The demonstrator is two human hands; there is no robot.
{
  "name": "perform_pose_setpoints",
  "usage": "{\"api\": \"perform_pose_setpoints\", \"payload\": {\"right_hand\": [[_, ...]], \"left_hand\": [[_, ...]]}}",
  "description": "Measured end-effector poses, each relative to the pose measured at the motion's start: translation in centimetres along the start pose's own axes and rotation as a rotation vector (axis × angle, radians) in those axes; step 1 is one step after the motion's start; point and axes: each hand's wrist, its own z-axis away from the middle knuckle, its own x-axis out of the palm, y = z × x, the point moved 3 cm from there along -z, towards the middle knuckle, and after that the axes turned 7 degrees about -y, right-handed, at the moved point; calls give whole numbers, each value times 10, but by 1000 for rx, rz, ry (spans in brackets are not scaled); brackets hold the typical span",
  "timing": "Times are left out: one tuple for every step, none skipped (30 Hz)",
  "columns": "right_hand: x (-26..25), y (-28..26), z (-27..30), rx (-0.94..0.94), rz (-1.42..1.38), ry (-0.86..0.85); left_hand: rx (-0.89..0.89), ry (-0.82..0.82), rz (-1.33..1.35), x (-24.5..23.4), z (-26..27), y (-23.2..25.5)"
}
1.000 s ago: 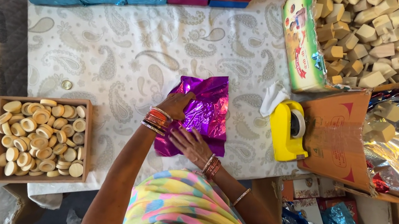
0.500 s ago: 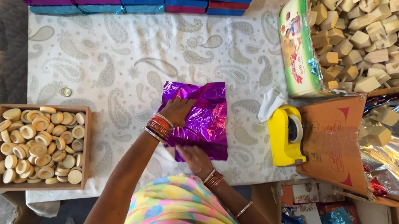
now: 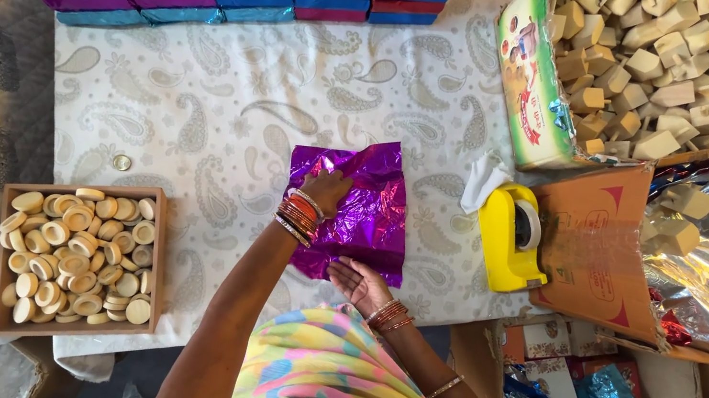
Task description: The recorder wraps small rectangular boxes in purple foil paper and secures them with tape from a dispenser.
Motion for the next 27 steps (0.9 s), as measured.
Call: {"api": "perform_pose_setpoints", "payload": {"right_hand": [[2, -1, 0, -2, -1, -2], [5, -1, -1, 3, -64, -22], [8, -3, -1, 6, -125, -42], [15, -6, -2, 1, -125, -44], [22, -8, -2, 20, -136, -71], [29, -11, -3, 40, -147, -98], [25, -12, -10, 37, -145, -102], [22, -14, -16, 40, -156, -125], [19, -16, -23, 44, -166, -149], [21, -13, -21, 42, -164, -153], [23, -12, -19, 14, -168, -139], [24, -10, -18, -14, -172, -124], [15, -7, -23, -14, -168, -127], [6, -4, -28, -56, -194, -149], [-4, 2, -31, -92, -222, -167], [-6, 3, -30, -86, -219, -167], [-9, 4, -31, -86, -232, -136], [-11, 4, -31, -86, -246, -105], [-19, 6, -33, -81, -238, -112], [-25, 9, -36, -81, -249, -166], [-32, 12, -38, -75, -260, -220], [-37, 12, -41, -65, -252, -226], [-43, 14, -42, -55, -286, -218], [-48, 17, -43, -44, -320, -210], [-34, 11, -35, -29, -309, -216], [-20, 4, -28, -73, -296, -236], [-6, -1, -19, -116, -285, -253]], "left_hand": [[0, 0, -2, 2, -1, -1], [-3, -5, -13, 3, -1, -2], [-4, -9, -24, 4, -3, -2], [-1, -7, -27, 5, -5, -3], [-3, -11, -25, 7, -8, -4], [-5, -14, -22, 8, -10, -5], [-5, -10, -26, 8, -9, -6], [-10, -21, -1, 8, -7, -6], [-14, -31, 25, 8, -5, -7], [-14, -26, 22, 11, -5, -9], [-13, -34, 58, 13, -6, -12], [-11, -41, 94, 16, -6, -14], [-11, -36, 94, 12, -3, -12], [-14, -48, 121, 9, 0, -10], [-20, -64, 151, 10, 5, -8], [-24, -62, 156, 10, 14, -7], [2, -37, 165, 8, 22, -5], [28, -12, 173, 6, 31, -3], [22, -3, 174, 3, 40, -1], [72, 54, 160, -1, 50, 3], [118, 111, 147, -3, 62, 6], [108, 121, 151, 1, 70, 7], [139, 184, 151, 5, 81, 10], [168, 248, 151, 10, 93, 12], [154, 261, 156, 15, 102, 11], [187, 349, 154, 18, 112, 11], [220, 436, 152, 23, 123, 11]]}}
